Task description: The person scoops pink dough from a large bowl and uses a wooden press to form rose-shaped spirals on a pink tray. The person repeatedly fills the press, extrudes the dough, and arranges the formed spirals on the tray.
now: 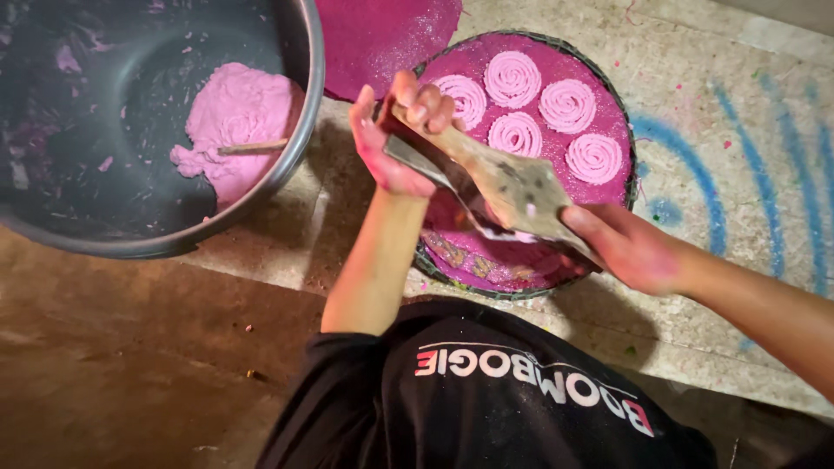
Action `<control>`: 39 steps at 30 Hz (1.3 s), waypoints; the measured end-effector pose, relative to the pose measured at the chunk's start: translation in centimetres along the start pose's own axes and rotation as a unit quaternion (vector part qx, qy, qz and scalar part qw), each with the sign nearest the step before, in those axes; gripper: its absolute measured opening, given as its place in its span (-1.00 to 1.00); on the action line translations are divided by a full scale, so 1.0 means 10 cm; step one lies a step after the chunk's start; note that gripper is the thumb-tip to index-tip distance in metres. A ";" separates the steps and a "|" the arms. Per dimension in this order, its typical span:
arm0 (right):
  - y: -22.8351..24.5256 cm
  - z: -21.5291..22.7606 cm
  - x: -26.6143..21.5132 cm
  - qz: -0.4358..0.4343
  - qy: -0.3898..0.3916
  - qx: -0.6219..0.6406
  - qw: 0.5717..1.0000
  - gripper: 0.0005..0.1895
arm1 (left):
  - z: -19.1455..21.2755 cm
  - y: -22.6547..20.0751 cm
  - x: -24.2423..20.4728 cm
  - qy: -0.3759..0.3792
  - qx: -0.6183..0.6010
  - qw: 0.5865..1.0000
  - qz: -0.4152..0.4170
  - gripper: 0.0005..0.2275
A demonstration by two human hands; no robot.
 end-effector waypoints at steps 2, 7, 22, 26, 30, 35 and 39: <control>-0.05 0.11 -0.11 -0.014 -0.003 -0.057 0.998 -0.25 | 0.01 0.14 -0.04 -0.006 -0.013 1.000 -0.006 -0.65; -0.03 0.43 -0.20 -0.054 -0.065 -0.116 0.990 -0.26 | 0.12 0.43 0.14 -0.038 -0.029 0.999 0.002 -0.68; 0.15 0.05 -0.04 0.041 -0.012 -0.094 0.995 -0.26 | -0.10 -0.03 0.01 0.026 0.021 0.998 -0.046 -0.65; -0.01 0.26 -0.21 -0.075 -0.040 -0.139 0.987 -0.20 | 0.03 0.30 -0.08 -0.032 -0.016 0.999 -0.033 -0.65; -0.04 0.46 -0.25 -0.050 -0.082 -0.099 0.990 -0.26 | 0.16 0.50 0.14 -0.035 -0.027 0.999 -0.022 -0.65; 0.05 0.48 -0.10 0.006 -0.132 -0.137 0.982 -0.31 | 0.19 0.41 0.45 0.002 -0.005 1.000 -0.016 -0.66; 0.21 0.31 0.12 0.040 -0.114 -0.095 0.988 -0.43 | 0.10 0.11 0.50 0.061 0.031 0.997 -0.033 -0.65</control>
Point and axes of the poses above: each hand's wrist, its own x-axis towards the middle knuckle, its own z-axis out of the back of the hand, y = z × x, the point moved 3 cm from there along x, towards the middle knuckle, and after that the axes turned 1 degree about -y, right-handed, at the moved point
